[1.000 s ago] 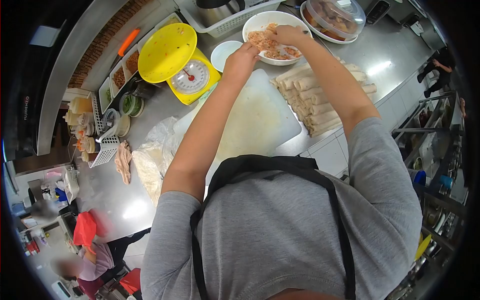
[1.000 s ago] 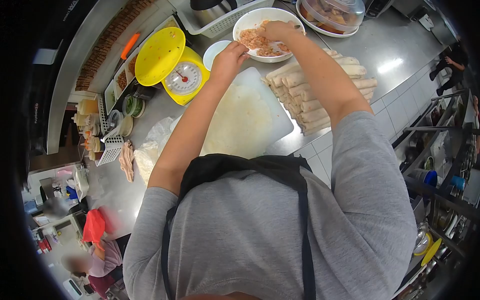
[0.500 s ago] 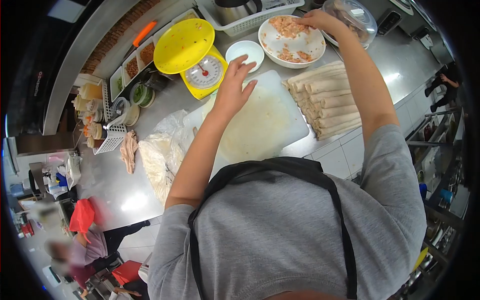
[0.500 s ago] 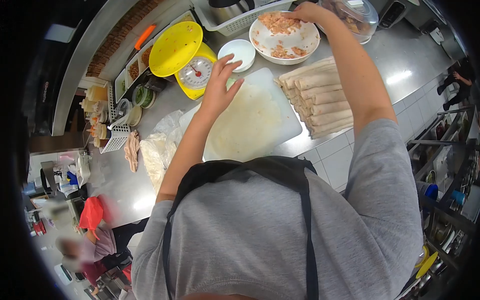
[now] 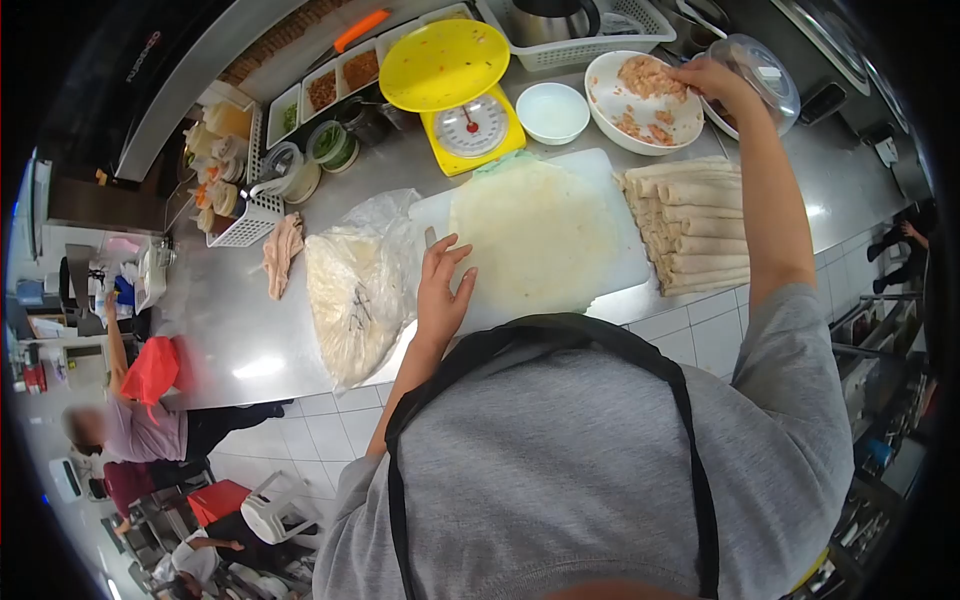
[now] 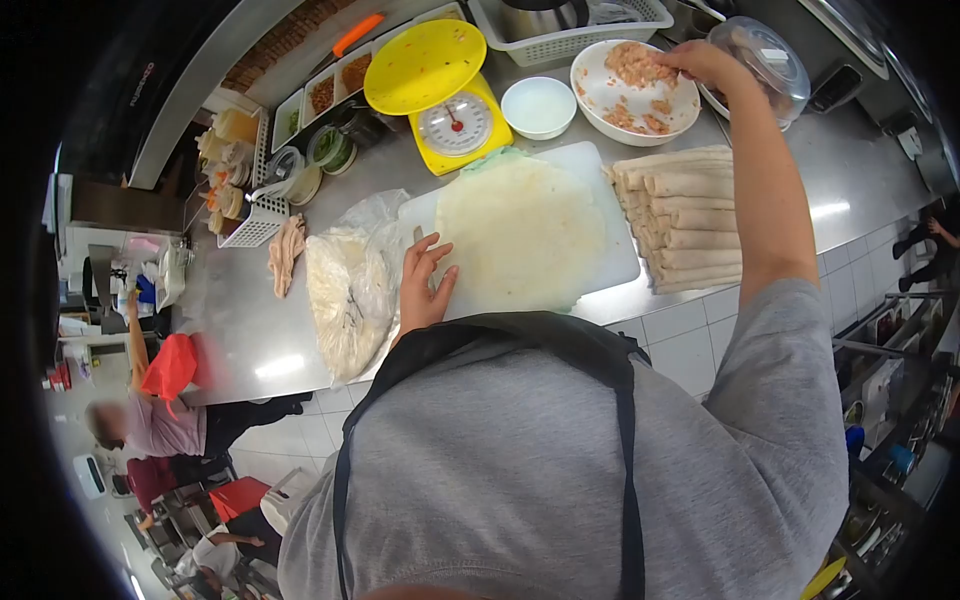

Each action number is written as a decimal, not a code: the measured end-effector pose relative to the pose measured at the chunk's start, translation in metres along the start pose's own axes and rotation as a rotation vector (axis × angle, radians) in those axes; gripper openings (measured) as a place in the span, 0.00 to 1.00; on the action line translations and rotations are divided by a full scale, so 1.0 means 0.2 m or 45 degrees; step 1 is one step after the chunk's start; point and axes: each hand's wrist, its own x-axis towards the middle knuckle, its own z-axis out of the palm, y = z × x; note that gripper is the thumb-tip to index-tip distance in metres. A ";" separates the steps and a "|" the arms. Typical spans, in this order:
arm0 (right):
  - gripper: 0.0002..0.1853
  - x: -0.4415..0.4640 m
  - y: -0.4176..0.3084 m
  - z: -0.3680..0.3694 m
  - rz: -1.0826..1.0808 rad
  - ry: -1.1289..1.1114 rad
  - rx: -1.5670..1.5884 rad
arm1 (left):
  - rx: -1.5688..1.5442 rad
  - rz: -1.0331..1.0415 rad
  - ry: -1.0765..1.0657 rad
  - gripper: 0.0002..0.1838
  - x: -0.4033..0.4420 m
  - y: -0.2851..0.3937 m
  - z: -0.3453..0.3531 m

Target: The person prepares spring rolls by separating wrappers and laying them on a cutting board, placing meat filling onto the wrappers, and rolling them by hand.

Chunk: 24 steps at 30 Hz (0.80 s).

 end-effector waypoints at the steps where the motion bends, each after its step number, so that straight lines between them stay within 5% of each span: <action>1: 0.32 -0.04 -0.09 -0.05 -0.009 -0.003 0.000 | 0.011 -0.014 0.069 0.18 -0.02 -0.03 0.02; 7: 0.23 -0.03 -0.67 -0.14 -0.202 -0.118 -0.035 | 0.116 0.099 0.182 0.18 -0.06 -0.06 0.08; 15: 0.21 0.21 -1.30 0.41 -0.632 -0.207 -0.530 | 0.147 0.106 0.170 0.19 -0.06 -0.06 0.08; 22: 0.11 -0.05 -1.45 0.46 -0.765 0.411 -1.186 | 0.114 0.104 0.184 0.19 -0.07 -0.07 0.07; 24: 0.09 -0.04 -1.42 0.46 -1.020 0.843 -1.114 | 0.121 0.125 0.178 0.18 -0.07 -0.07 0.08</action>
